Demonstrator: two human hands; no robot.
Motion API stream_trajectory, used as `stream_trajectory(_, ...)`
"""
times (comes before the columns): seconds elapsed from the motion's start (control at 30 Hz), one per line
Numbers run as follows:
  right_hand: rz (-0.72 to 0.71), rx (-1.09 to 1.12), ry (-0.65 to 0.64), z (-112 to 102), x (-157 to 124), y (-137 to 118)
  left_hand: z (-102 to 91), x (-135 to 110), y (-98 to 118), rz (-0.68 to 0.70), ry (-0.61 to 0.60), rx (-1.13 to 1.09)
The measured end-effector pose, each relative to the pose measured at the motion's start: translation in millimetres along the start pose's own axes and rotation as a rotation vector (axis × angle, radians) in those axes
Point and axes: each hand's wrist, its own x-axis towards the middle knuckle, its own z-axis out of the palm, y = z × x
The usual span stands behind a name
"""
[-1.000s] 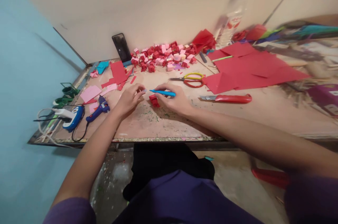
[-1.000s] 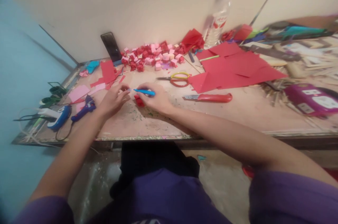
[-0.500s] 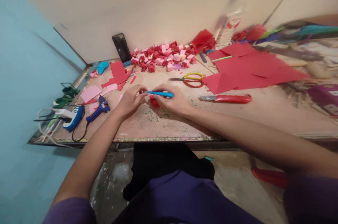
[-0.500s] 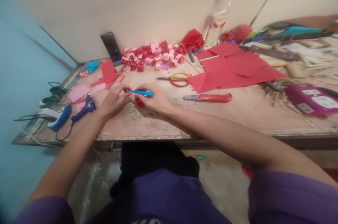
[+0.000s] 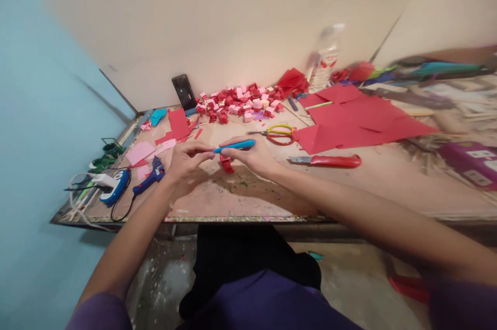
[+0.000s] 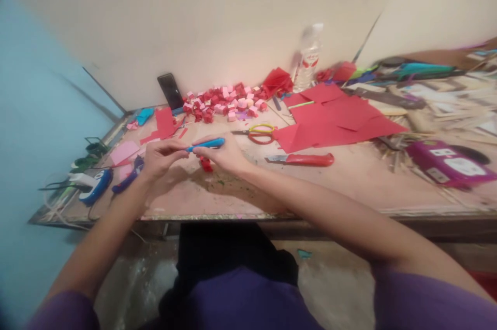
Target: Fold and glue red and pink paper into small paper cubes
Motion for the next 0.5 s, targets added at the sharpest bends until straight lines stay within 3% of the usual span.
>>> stream_trajectory(0.2,-0.023,-0.021,-0.034,6,2,-9,-8.3,4,11,0.021,-0.031,-0.061)
stream_trajectory(0.33,-0.072,-0.095,-0.106,6,9,-18,-19.7,1,25,-0.015,-0.027,0.029)
stream_trajectory(0.5,-0.062,-0.359,-0.175,-12,16,-11,-49.8,-4,38,-0.011,0.151,0.132)
